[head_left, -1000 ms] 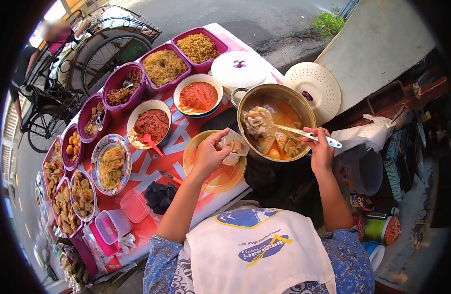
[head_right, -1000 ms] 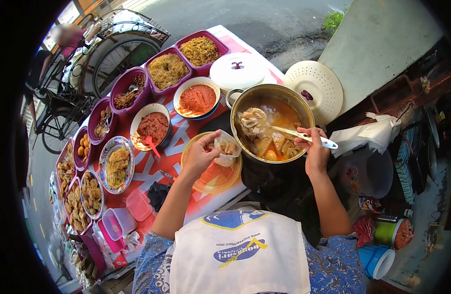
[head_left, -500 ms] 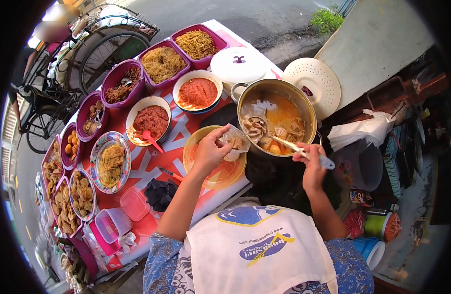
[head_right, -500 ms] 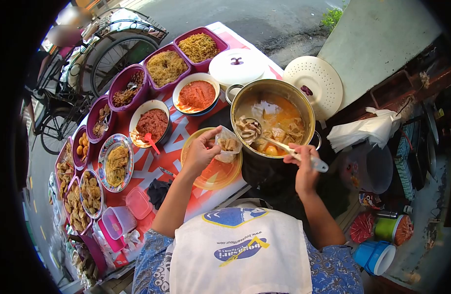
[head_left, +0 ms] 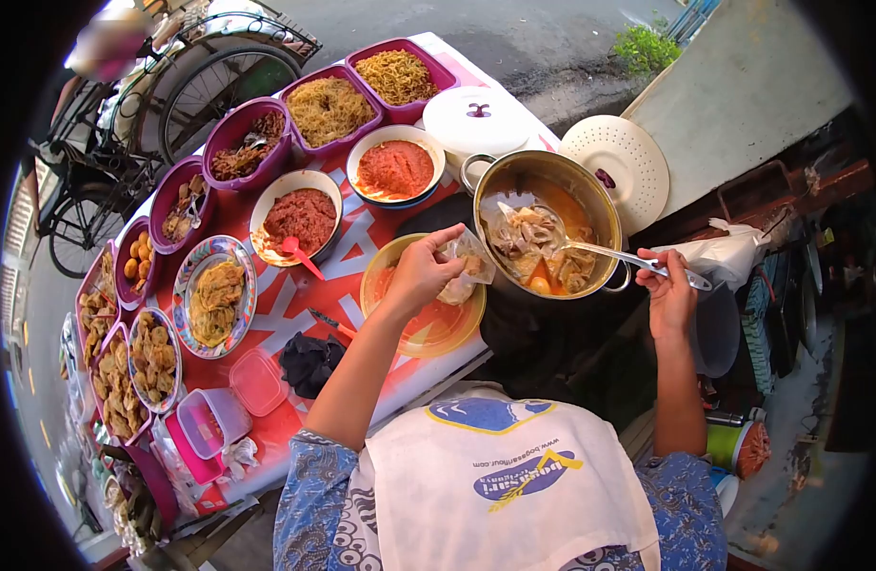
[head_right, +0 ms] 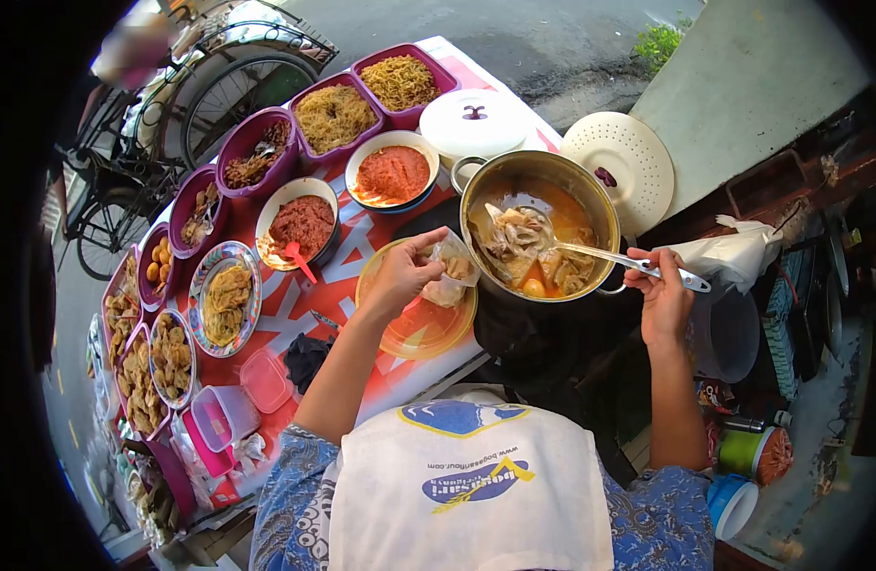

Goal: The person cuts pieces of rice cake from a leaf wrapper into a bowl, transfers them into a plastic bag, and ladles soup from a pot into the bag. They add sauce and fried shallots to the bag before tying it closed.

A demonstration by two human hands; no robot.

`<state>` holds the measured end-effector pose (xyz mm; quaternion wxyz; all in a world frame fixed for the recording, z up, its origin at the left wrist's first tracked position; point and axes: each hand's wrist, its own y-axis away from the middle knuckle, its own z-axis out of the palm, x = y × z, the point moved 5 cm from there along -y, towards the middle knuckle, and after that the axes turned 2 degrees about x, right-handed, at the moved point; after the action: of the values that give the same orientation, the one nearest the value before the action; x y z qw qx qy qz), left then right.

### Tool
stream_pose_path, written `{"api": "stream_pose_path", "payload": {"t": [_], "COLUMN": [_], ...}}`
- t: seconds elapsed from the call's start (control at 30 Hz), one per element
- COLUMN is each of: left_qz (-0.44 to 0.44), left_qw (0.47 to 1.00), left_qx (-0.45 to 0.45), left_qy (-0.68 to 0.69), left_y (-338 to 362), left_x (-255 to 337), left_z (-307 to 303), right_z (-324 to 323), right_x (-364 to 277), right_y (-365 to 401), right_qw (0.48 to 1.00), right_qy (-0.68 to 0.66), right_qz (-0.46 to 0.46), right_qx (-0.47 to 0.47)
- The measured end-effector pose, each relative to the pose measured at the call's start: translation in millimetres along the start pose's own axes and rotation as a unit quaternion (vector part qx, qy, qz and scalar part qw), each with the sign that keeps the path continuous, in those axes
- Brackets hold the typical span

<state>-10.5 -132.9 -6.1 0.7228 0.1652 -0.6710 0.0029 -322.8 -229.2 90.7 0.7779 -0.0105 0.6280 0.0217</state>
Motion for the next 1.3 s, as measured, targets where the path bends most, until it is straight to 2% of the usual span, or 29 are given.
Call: {"api": "stream_pose_path", "payload": {"t": [0.3,0.47,0.7,0.9,0.97,1.03,1.1,1.13,1.17,1.23,1.27,1.3], "left_qz": [-0.008,0.002,0.015,0.013,0.017,0.021,0.026,0.026,0.023,0.019,0.008,-0.002], "left_qw": [0.998,0.998,0.999,0.999,0.999,0.998,0.999,0.999,0.999,0.999,0.999,0.999], "left_qx": [-0.044,-0.053,-0.044,0.001,0.009,0.018,0.036,0.037,0.039,0.040,0.040,0.040], "left_qy": [0.037,0.021,0.003,-0.053,-0.050,-0.048,-0.024,-0.025,-0.006,0.012,0.024,0.036], "left_y": [0,8,15,22,22,23,24,25,27,29,28,26], "left_x": [-2,0,-1,9,8,6,3,4,4,2,0,-2], "left_z": [-8,-11,-10,-10,-7,-6,-8,-9,-11,-13,-14,-15], "right_z": [30,59,117,157,166,174,175,173,168,160,155,152], "right_x": [-36,-27,-16,-12,-7,-6,-6,-8,-10,-2,1,-2], "right_y": [-7,-11,-10,15,33,64,98,110,115,129,132,131], "right_qw": [0.996,0.987,0.963,0.942,0.923,0.842,0.719,0.696,0.696,0.589,0.560,0.561], "right_qy": [0.016,0.043,0.129,0.232,0.273,0.371,0.378,0.386,0.386,0.446,0.448,0.449], "right_qz": [0.020,0.066,0.075,0.029,-0.057,-0.189,-0.423,-0.416,-0.415,-0.419,-0.461,-0.461], "right_qx": [-0.090,-0.141,-0.223,-0.239,-0.264,-0.343,-0.401,-0.440,-0.441,-0.527,-0.522,-0.520]}}
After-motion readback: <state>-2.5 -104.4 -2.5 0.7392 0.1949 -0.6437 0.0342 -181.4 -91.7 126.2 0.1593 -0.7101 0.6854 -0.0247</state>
